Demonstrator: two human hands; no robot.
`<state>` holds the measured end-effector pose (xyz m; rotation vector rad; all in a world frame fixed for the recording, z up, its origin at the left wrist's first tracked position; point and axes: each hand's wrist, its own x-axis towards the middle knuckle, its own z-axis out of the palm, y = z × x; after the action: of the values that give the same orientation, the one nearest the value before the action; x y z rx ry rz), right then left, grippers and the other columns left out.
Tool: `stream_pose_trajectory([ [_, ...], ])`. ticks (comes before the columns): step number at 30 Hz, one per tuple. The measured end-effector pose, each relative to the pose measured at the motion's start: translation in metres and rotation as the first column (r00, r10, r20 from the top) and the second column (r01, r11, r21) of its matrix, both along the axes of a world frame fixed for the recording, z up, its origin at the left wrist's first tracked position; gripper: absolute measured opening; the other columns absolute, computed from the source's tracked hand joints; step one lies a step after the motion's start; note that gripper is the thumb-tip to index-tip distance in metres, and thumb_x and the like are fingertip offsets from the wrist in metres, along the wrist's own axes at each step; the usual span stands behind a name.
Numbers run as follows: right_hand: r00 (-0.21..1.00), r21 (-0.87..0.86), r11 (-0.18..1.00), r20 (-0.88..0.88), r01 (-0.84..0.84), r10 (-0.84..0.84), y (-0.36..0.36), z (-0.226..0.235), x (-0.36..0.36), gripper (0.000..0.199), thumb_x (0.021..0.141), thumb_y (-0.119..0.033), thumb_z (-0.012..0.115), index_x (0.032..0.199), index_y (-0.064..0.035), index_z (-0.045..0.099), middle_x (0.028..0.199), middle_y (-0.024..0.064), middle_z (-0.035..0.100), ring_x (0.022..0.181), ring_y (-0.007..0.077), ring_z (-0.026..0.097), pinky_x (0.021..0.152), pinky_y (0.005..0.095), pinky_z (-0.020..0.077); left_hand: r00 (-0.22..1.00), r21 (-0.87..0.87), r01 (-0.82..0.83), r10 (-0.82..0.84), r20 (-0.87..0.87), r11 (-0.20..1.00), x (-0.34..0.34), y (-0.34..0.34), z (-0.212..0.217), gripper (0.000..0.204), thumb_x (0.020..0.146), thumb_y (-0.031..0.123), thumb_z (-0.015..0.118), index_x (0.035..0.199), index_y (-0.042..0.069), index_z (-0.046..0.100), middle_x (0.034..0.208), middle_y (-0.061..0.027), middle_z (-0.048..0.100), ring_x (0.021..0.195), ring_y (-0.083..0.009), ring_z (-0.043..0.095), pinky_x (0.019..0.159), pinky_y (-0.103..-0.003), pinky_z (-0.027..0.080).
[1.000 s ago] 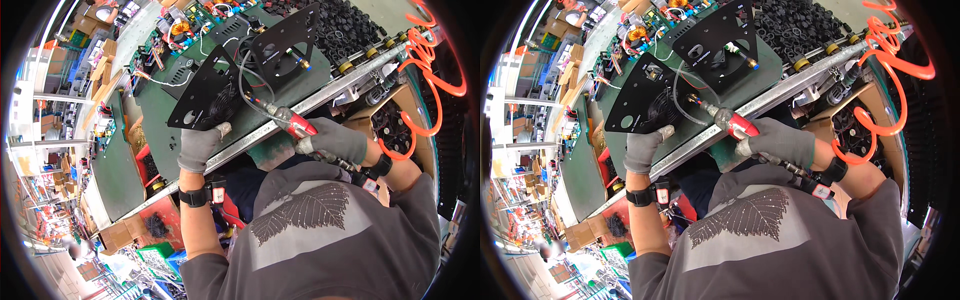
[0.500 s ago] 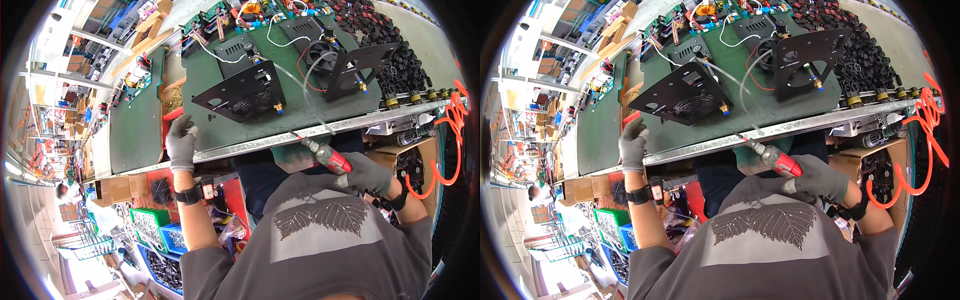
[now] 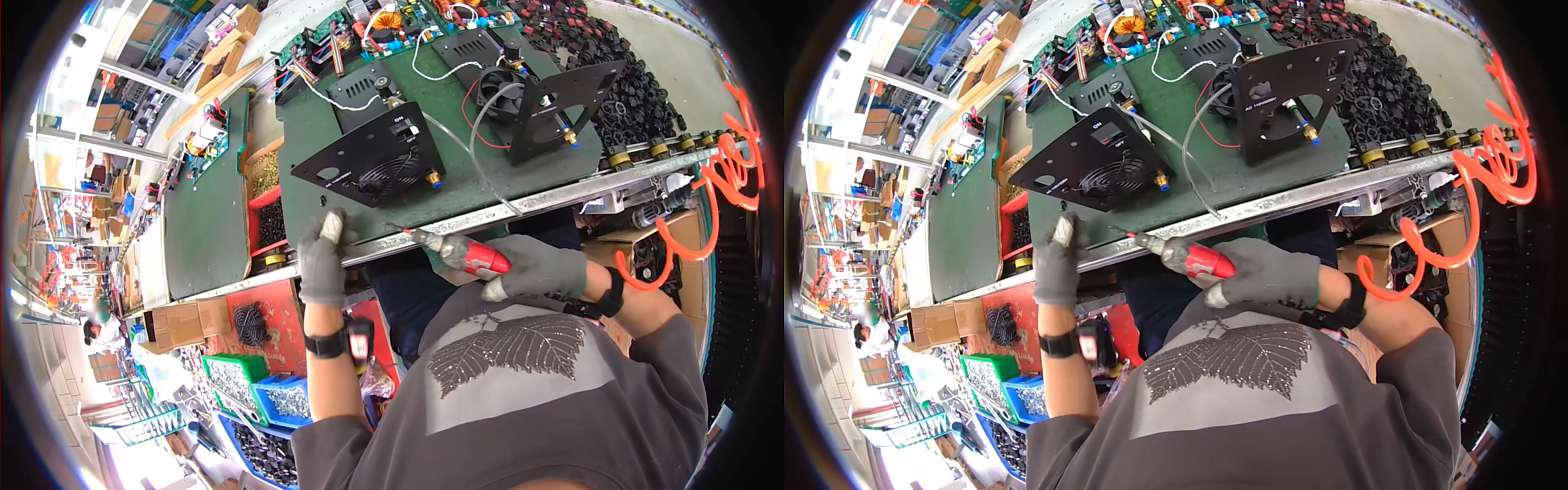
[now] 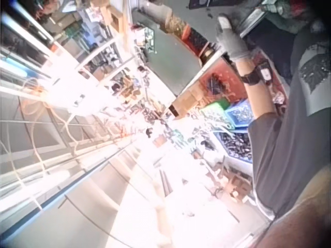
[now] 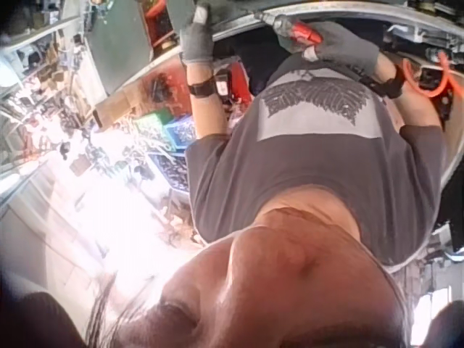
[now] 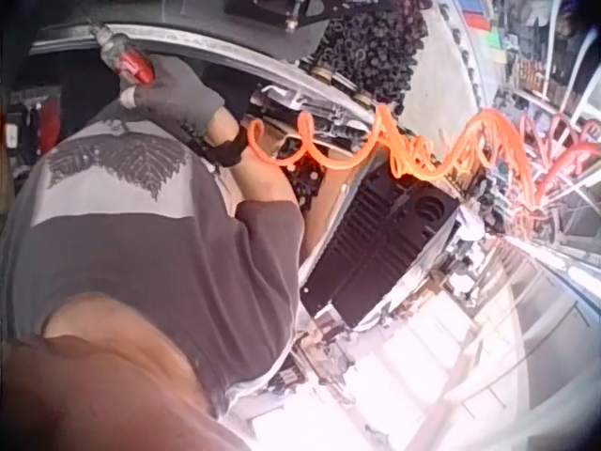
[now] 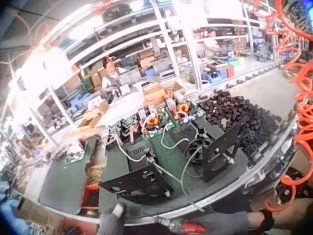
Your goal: Assembling electronic components using an air screwdriver and glue.
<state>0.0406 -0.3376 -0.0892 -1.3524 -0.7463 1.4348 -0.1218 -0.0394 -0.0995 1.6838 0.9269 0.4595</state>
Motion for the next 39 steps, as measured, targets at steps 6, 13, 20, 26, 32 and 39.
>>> stream_pose_trajectory([
  [6, 0.99, 0.011, 0.998, 0.13, -0.062, 0.06, 0.013, -0.01, -0.008, 0.033, 0.076, -0.022, 0.077, 0.097, -0.004, 0.059, 0.078, 0.0029, 0.058, 0.069, 0.0086, 0.055, 0.063, 0.0275, 0.0472, 0.928, -0.762, 0.202, 0.128, 0.349, 0.616, -0.019, -0.038, -0.013, 0.034, 0.1, 0.023, 0.059, 0.125, 0.001, 0.056, 0.106, -0.0083, 0.065, 0.087, -0.0148, 0.066, 0.065, -0.024, 0.058],
  [13, 0.988, -0.029, 0.996, 0.129, -0.08, 0.083, 0.013, -0.019, -0.01, 0.038, 0.077, -0.023, 0.077, 0.1, 0.0007, 0.058, 0.077, 0.0045, 0.06, 0.068, 0.0101, 0.057, 0.061, 0.0282, 0.0479, 0.937, -0.671, 0.185, 0.076, 0.34, 0.717, -0.011, -0.047, -0.012, 0.031, 0.099, 0.026, 0.062, 0.117, 0.001, 0.06, 0.102, -0.0089, 0.064, 0.085, -0.0146, 0.065, 0.064, -0.024, 0.057],
  [20, 0.974, -0.008, 0.991, -0.187, -0.132, 0.129, 0.02, -0.015, -0.013, 0.042, 0.079, -0.022, 0.076, 0.111, -0.0003, 0.057, 0.073, -0.0007, 0.057, 0.057, 0.0056, 0.051, 0.051, 0.0234, 0.0409, 0.987, -0.374, -0.017, 0.075, 0.141, 0.927, -0.019, -0.067, 0.009, 0.051, 0.095, 0.042, 0.065, 0.126, 0.002, 0.059, 0.106, -0.0097, 0.068, 0.083, -0.016, 0.065, 0.069, -0.029, 0.055],
  [26, 0.988, 0.016, 0.996, -0.123, -0.091, 0.093, 0.013, 0.033, -0.009, 0.047, 0.074, -0.019, 0.074, 0.112, 0.0037, 0.059, 0.088, -0.0018, 0.055, 0.078, 0.006, 0.048, 0.068, 0.0228, 0.0414, 0.972, 0.38, -0.232, 0.23, 0.053, 0.896, -0.126, 0.047, 0.025, 0.054, 0.084, 0.021, 0.079, 0.129, 0.0, 0.059, 0.114, -0.0134, 0.07, 0.104, -0.0206, 0.067, 0.091, -0.031, 0.053],
  [32, 0.994, 0.004, 0.994, 0.0, -0.108, 0.108, 0.005, 0.012, 0.0, 0.039, 0.07, -0.017, 0.073, 0.1, 0.0023, 0.06, 0.074, -0.0002, 0.054, 0.065, 0.0076, 0.049, 0.059, 0.0246, 0.0414, 0.576, 0.539, 0.142, 0.374, -0.727, 0.83, -0.235, 0.126, 0.049, 0.113, 0.055, 0.042, 0.095, 0.147, 0.005, 0.041, 0.129, -0.0172, 0.064, 0.116, -0.0301, 0.064, 0.099, -0.039, 0.05],
  [39, 0.999, -0.016, 0.999, 0.0, -0.039, 0.039, -0.006, 0.004, -0.003, 0.036, 0.07, -0.016, 0.074, 0.098, 0.0007, 0.059, 0.073, -0.0018, 0.053, 0.06, 0.0066, 0.047, 0.053, 0.0242, 0.0393, 0.609, 0.381, 0.034, 0.283, -0.741, 0.924, -0.242, 0.153, 0.021, 0.114, 0.054, 0.022, 0.097, 0.148, 0.001, 0.036, 0.124, -0.0159, 0.066, 0.11, -0.0246, 0.066, 0.094, -0.034, 0.053],
])
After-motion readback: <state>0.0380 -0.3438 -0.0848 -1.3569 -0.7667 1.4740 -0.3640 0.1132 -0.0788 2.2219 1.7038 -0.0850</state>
